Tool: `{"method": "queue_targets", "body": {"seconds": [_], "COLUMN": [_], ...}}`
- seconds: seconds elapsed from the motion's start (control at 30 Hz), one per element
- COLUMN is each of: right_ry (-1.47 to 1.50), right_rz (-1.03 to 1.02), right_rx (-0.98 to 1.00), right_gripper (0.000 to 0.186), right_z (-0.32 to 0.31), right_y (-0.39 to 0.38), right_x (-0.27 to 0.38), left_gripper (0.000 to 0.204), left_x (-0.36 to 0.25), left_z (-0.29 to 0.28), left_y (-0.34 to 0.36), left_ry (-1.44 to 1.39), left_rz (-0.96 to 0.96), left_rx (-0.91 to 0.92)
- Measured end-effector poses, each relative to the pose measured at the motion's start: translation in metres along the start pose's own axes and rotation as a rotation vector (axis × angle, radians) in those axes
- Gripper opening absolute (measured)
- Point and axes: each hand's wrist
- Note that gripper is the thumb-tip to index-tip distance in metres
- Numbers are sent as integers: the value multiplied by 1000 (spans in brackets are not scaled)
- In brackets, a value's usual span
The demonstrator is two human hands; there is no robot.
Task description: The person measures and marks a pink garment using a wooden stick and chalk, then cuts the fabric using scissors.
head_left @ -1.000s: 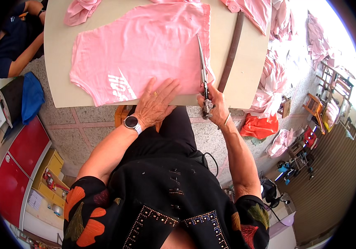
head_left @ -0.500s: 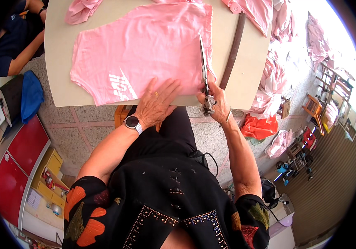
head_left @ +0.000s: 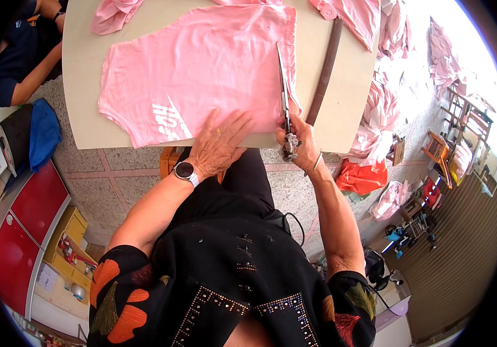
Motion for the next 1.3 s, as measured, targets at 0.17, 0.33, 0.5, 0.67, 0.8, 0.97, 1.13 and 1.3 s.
{"method": "queue_targets", "body": {"seconds": [0.17, 0.33, 0.5, 0.67, 0.8, 0.97, 1.13, 1.3], "right_ry": [-35, -18, 112, 35, 4, -136, -487, -465], "right_rz": [13, -40, 233, 293, 298, 276, 103, 64], "right_rx": [-27, 66, 175, 140, 205, 240, 370, 397], "right_gripper": [23, 21, 36, 33, 31, 31, 40, 39], "right_z": [0, -11, -26, -47, -62, -95, -131, -170], "right_y": [1, 4, -19, -33, -36, -24, -9, 8], "right_x": [-8, -3, 46, 47, 46, 36, 30, 32], "left_gripper": [77, 78, 77, 74, 69, 63, 48, 34], "left_x": [-1, -1, 0, 0, 0, -8, -28, -61], "left_z": [0, -2, 1, 2, 0, -8, -15, 1], "left_y": [0, 1, -3, -1, -1, 3, 11, 26], "left_ry": [-5, 32, 40, 20, 30, 24, -22, 8], "left_rz": [1, 5, 15, 19, 58, 16, -153, -350], "left_rx": [4, 10, -23, -41, -47, -73, -45, -215]}}
Point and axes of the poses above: each hand's wrist, its own y-axis towards the middle knuckle, its own z-axis out of the palm, x = y × z, and after that the axes turned 10 degrees about z, right-handed
